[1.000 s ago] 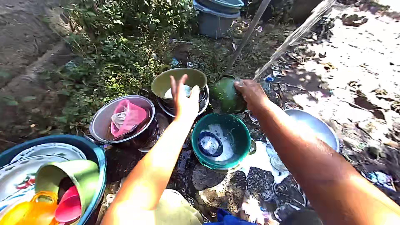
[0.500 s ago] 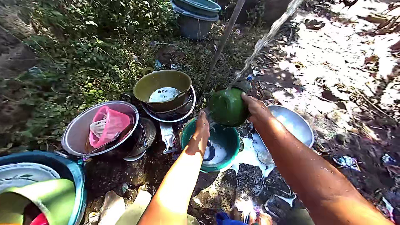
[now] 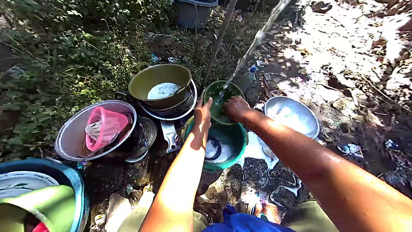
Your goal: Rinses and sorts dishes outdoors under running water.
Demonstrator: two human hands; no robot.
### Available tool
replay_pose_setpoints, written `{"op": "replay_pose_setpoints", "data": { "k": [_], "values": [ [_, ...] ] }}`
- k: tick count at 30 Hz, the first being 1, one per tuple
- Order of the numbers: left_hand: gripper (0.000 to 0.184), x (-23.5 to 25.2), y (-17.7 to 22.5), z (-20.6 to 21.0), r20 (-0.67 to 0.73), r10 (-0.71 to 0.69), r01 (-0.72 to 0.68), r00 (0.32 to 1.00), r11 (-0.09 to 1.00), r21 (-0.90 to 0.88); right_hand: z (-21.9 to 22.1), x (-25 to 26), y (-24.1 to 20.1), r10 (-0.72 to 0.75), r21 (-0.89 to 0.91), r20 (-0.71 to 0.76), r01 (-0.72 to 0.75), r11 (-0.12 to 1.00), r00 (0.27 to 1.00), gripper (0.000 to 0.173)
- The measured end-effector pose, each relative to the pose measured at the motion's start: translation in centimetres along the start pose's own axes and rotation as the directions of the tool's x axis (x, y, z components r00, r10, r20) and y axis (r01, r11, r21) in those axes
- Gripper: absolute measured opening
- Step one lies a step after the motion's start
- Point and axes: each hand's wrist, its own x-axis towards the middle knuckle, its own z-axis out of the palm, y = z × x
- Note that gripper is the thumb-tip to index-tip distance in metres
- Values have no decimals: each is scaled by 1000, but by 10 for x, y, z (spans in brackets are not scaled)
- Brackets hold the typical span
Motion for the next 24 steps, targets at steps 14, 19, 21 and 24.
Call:
{"op": "replay_pose_setpoints", "data": {
  "k": [14,19,21,24],
  "values": [
    [51,17,23,-51,223,-58,-35,973,920,390,-15,-14,4,112,719,-397,233,654,911,32],
    [35,12,68,-48,223,-49,-147,974,613,776,70,-45,-2,418,683,-352,-75,726,838,45],
    [38,12,82,-52,125,-30,-87,992,561,823,123,-62,-11,167,562,-63,-103,820,984,44],
    [41,5,96,-63,-94,-22,82,995,714,695,172,-58,-25,-144,327,491,-29,945,859,64]
  ]
}}
